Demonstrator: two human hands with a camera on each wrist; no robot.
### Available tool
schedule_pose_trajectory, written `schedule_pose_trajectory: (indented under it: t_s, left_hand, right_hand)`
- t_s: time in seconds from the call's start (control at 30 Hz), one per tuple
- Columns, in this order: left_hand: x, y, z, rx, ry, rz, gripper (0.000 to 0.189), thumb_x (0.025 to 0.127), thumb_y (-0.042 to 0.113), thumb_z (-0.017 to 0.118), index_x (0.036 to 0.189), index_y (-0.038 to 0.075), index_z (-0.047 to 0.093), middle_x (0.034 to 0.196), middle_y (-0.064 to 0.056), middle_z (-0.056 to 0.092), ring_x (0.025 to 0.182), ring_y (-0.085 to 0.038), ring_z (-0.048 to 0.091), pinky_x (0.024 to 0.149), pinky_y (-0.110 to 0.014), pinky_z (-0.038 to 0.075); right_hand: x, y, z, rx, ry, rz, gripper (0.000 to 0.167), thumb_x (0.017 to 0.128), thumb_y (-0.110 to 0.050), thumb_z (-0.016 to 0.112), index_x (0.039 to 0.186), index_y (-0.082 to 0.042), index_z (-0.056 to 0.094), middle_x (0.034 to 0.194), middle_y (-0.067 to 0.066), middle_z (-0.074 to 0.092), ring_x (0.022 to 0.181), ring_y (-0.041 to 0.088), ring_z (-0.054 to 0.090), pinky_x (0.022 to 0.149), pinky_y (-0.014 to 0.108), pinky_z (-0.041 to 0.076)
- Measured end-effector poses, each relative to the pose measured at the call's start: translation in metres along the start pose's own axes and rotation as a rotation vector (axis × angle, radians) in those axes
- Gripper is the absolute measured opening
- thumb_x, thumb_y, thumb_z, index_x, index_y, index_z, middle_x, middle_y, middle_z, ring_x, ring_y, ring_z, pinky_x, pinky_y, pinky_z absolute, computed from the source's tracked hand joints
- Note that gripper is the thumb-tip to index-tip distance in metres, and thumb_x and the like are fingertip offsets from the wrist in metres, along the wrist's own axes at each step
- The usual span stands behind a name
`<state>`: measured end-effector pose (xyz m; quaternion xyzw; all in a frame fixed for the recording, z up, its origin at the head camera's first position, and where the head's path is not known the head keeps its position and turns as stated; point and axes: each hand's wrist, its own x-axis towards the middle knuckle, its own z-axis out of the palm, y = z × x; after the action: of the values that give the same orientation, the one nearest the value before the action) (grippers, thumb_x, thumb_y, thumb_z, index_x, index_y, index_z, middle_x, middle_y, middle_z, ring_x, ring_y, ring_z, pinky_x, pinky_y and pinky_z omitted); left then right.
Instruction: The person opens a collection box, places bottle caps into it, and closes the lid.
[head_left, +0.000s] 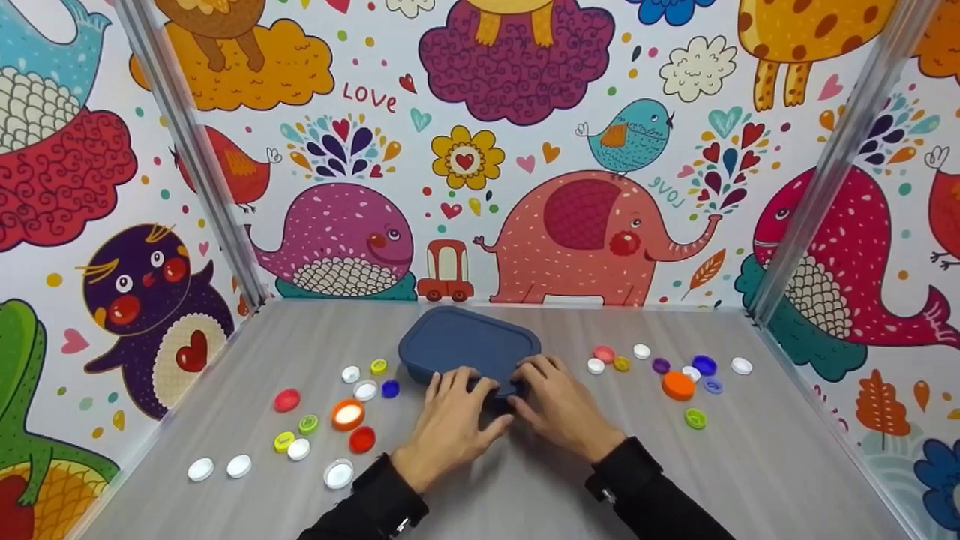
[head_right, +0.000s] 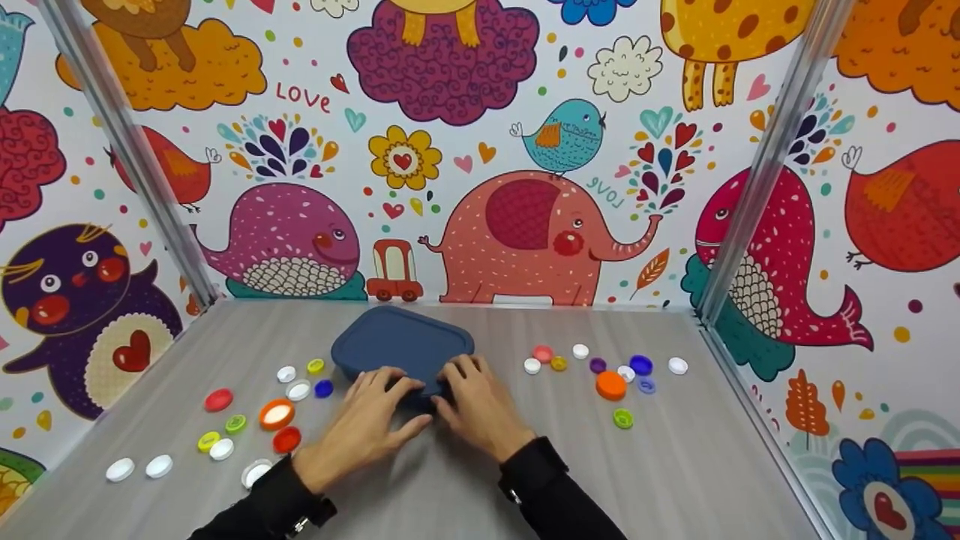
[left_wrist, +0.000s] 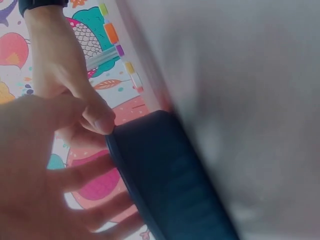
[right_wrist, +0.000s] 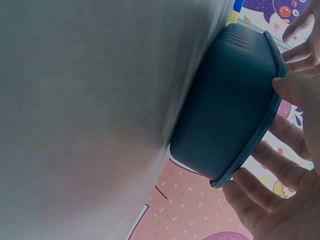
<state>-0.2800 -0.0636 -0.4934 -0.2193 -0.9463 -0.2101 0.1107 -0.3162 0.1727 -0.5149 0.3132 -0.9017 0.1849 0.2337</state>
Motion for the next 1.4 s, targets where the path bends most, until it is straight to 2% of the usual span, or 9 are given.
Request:
schedule_pose_trajectory:
  t_s: [0.1,0.2,0.4,0.6,0.77,0.87,1.03,1.17,1.4]
  left_hand:
    - [-0.001,-0.002,-0.001,-0.027,0.031,-0.006,0.051,0.109,0.049,0.080,0.144,0.013,0.076,0.153,-0.021,0.069,0.151,-0.044,0.062,0.134,-0.082,0.038]
    - [-0.002,-0.009,-0.003,-0.028,0.102,-0.028,0.046,0.110,0.043,0.080,0.143,0.011,0.077,0.153,-0.023,0.069,0.149,-0.046,0.063,0.132,-0.082,0.040]
    - [-0.005,-0.029,-0.011,0.005,0.236,-0.114,0.042,0.108,0.033,0.083,0.143,0.009,0.077,0.154,-0.024,0.068,0.145,-0.047,0.064,0.130,-0.074,0.047]
    - [-0.010,-0.047,-0.019,-0.054,0.276,-0.224,0.046,0.107,0.025,0.083,0.147,0.005,0.074,0.149,-0.027,0.067,0.137,-0.044,0.068,0.118,-0.063,0.060]
    - [-0.018,-0.054,-0.026,-0.099,0.263,-0.260,0.047,0.107,0.019,0.083,0.149,0.000,0.071,0.138,-0.027,0.071,0.125,-0.041,0.075,0.106,-0.057,0.066]
    - [-0.023,-0.056,-0.028,-0.099,0.235,-0.282,0.047,0.108,0.021,0.082,0.148,0.000,0.072,0.123,-0.020,0.076,0.108,-0.031,0.077,0.093,-0.050,0.068]
    - [-0.027,-0.056,-0.028,-0.153,0.185,-0.275,0.048,0.105,0.022,0.084,0.145,-0.002,0.074,0.086,0.000,0.069,0.076,-0.011,0.062,0.070,-0.032,0.056]
    - [-0.029,-0.051,-0.027,-0.229,0.146,-0.260,0.052,0.103,0.019,0.085,0.146,-0.007,0.072,0.075,0.006,0.065,0.067,-0.006,0.057,0.066,-0.028,0.054]
    - [-0.037,-0.039,-0.023,-0.300,0.119,-0.240,0.062,0.100,0.017,0.084,0.150,-0.015,0.067,0.071,0.008,0.059,0.064,-0.005,0.052,0.065,-0.025,0.048]
  right_hand:
    - [-0.008,0.000,-0.004,0.009,-0.024,0.032,0.033,0.104,-0.030,0.090,0.130,-0.014,0.075,0.134,0.008,0.075,0.130,0.032,0.071,0.111,0.050,0.067]
    - [-0.015,0.001,-0.009,0.023,-0.038,0.052,0.033,0.104,-0.032,0.090,0.127,-0.015,0.075,0.133,0.007,0.075,0.129,0.032,0.071,0.109,0.051,0.067]
    - [-0.030,0.005,-0.019,0.073,-0.098,0.108,0.038,0.106,-0.051,0.086,0.125,-0.020,0.074,0.135,0.003,0.075,0.128,0.026,0.069,0.111,0.050,0.067]
    - [-0.041,0.009,-0.034,0.094,-0.135,0.122,0.045,0.103,-0.065,0.083,0.120,-0.025,0.072,0.133,-0.001,0.074,0.124,0.018,0.068,0.111,0.047,0.068]
    - [-0.048,0.015,-0.048,0.093,-0.172,0.119,0.046,0.102,-0.069,0.082,0.117,-0.027,0.071,0.136,-0.001,0.075,0.124,0.017,0.069,0.110,0.047,0.068]
    - [-0.052,0.018,-0.054,0.106,-0.205,0.126,0.047,0.101,-0.070,0.082,0.117,-0.028,0.070,0.136,-0.003,0.075,0.123,0.015,0.069,0.109,0.045,0.069]
    - [-0.059,0.023,-0.061,0.130,-0.222,0.133,0.048,0.099,-0.073,0.082,0.115,-0.029,0.069,0.138,-0.006,0.075,0.125,0.015,0.069,0.109,0.046,0.069]
    - [-0.064,0.025,-0.066,0.141,-0.238,0.157,0.049,0.098,-0.076,0.081,0.113,-0.030,0.068,0.139,-0.005,0.075,0.126,0.017,0.070,0.109,0.048,0.069]
    - [-0.068,0.028,-0.074,0.127,-0.244,0.179,0.048,0.101,-0.078,0.076,0.109,-0.032,0.066,0.139,-0.005,0.075,0.124,0.017,0.070,0.108,0.046,0.069]
